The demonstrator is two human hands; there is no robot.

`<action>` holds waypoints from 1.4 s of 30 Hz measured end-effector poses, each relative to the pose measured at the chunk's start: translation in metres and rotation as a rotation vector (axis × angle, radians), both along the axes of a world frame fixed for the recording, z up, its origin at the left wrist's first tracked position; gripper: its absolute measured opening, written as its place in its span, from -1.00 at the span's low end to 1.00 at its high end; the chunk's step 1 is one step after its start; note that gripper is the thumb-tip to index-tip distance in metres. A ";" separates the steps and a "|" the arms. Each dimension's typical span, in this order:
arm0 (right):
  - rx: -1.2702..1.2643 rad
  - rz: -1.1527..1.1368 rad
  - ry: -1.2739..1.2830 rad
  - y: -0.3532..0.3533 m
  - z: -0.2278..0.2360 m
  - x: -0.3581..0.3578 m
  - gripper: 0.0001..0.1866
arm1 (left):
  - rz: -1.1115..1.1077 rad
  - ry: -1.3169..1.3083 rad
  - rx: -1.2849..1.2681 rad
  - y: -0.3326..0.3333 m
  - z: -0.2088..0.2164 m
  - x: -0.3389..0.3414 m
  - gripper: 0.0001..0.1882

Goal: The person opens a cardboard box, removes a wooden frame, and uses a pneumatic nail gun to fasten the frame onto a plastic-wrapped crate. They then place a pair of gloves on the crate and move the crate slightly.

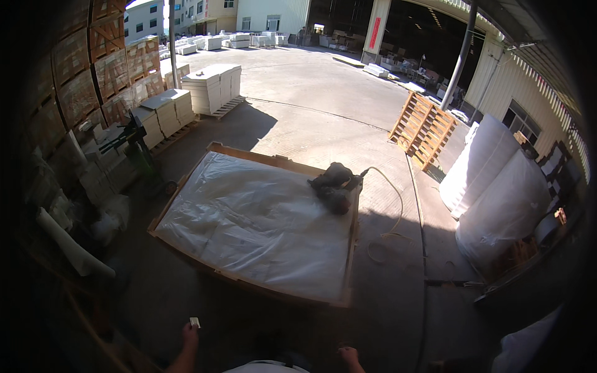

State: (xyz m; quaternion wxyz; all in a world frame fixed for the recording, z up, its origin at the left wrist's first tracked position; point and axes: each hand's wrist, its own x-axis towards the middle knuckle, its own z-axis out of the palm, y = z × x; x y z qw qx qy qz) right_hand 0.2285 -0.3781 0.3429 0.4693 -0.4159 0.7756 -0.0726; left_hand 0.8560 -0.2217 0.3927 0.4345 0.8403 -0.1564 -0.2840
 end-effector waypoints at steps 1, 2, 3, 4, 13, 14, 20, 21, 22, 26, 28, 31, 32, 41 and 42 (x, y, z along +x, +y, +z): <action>0.044 -0.071 -0.102 0.036 -0.006 -0.010 -0.74 | -0.037 -0.051 -0.003 -0.026 0.014 -0.004 -0.75; 0.121 -0.161 -0.128 0.062 -0.008 -0.017 -0.74 | -0.088 -0.011 -0.038 -0.052 0.028 -0.009 -0.72; 0.162 -0.287 -0.256 0.091 0.000 -0.029 -0.73 | -0.137 0.007 -0.081 -0.075 0.042 -0.014 -0.70; 0.205 -0.420 -0.373 0.124 0.014 -0.039 -0.72 | -0.150 0.079 -0.102 -0.092 0.058 -0.025 -0.70; 0.230 -0.519 -0.241 0.192 -0.038 -0.105 -0.73 | -0.329 0.598 -0.115 -0.198 0.133 -0.197 -0.75; 0.207 -0.561 -0.290 0.182 -0.046 -0.124 -0.74 | -0.350 0.629 -0.129 -0.209 0.134 -0.219 -0.76; 0.066 -0.636 -0.360 0.066 0.002 -0.249 -0.80 | -0.401 0.576 -0.110 -0.272 0.132 -0.361 -0.77; 0.016 -0.637 -0.372 0.046 0.018 -0.269 -0.81 | -0.410 0.561 -0.092 -0.283 0.130 -0.383 -0.76; -0.012 -0.619 -0.328 0.023 0.032 -0.287 -0.82 | -0.427 0.553 -0.098 -0.292 0.127 -0.404 -0.75; -0.142 -0.487 -0.287 -0.080 0.074 -0.333 -0.81 | -0.444 0.517 -0.095 -0.324 0.116 -0.460 -0.74; -0.207 -0.407 -0.281 -0.135 0.087 -0.325 -0.77 | -0.461 0.503 -0.091 -0.334 0.111 -0.475 -0.74; -0.244 -0.266 -0.366 -0.213 0.106 -0.289 -0.68 | -0.374 0.484 -0.046 -0.350 0.108 -0.486 -0.74; -0.257 -0.214 -0.390 -0.238 0.113 -0.273 -0.65 | -0.345 0.461 -0.056 -0.358 0.107 -0.488 -0.74; -0.583 0.375 -0.314 -0.489 0.202 -0.150 -0.51 | -0.169 0.511 -0.154 -0.467 0.091 -0.492 -0.77; -0.613 0.394 -0.322 -0.506 0.209 -0.146 -0.50 | -0.163 0.481 -0.178 -0.476 0.087 -0.493 -0.77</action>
